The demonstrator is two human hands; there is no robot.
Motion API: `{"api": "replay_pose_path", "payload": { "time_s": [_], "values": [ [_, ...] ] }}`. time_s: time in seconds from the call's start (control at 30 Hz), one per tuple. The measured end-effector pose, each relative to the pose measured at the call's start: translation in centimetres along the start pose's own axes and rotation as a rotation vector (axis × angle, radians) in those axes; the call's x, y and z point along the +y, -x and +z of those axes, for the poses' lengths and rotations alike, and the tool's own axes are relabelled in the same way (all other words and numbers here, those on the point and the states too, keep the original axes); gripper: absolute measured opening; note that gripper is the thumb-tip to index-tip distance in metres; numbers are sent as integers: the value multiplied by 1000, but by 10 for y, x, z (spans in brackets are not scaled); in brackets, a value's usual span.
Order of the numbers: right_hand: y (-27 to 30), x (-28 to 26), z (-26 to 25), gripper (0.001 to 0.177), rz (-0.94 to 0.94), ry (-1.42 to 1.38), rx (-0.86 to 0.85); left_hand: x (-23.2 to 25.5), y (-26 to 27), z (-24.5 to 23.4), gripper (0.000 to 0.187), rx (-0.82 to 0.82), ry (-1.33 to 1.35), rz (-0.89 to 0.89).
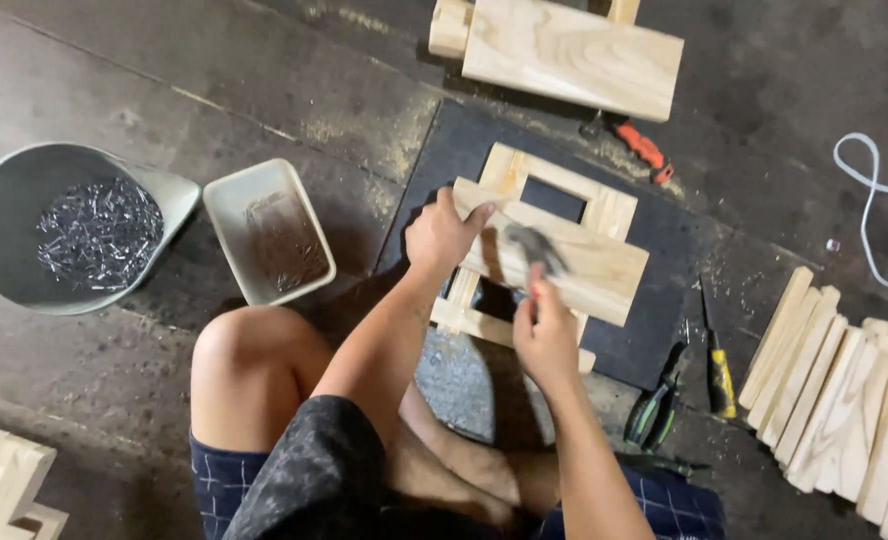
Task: Hammering nails into wooden slats to assemble a frame.
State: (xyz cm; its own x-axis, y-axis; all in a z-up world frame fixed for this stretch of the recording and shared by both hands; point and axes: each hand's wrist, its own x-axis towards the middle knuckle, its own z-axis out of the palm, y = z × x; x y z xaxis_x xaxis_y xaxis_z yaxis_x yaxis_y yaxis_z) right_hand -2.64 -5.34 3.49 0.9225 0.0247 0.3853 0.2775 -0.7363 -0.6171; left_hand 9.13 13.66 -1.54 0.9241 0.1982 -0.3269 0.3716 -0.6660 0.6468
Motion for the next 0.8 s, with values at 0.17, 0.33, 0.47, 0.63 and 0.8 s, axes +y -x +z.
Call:
{"api": "replay_pose_path", "payload": {
  "time_s": [0.17, 0.33, 0.47, 0.63, 0.8],
  "values": [
    [15, 3, -1, 27, 37, 110, 45, -3, 5, 1, 78, -26, -29, -25],
    [-5, -23, -13, 41, 220, -49, -176, 0, 0, 2, 76, 25, -13, 19],
    [19, 13, 14, 38, -96, 16, 332, 0, -5, 3, 75, 14, -12, 6],
    [37, 20, 24, 31, -133, 36, 430, 5, 2, 0, 71, -17, -16, -19],
    [29, 8, 18, 34, 146, 30, -2, 5, 0, -1, 77, -35, -15, -18]
  ]
}}
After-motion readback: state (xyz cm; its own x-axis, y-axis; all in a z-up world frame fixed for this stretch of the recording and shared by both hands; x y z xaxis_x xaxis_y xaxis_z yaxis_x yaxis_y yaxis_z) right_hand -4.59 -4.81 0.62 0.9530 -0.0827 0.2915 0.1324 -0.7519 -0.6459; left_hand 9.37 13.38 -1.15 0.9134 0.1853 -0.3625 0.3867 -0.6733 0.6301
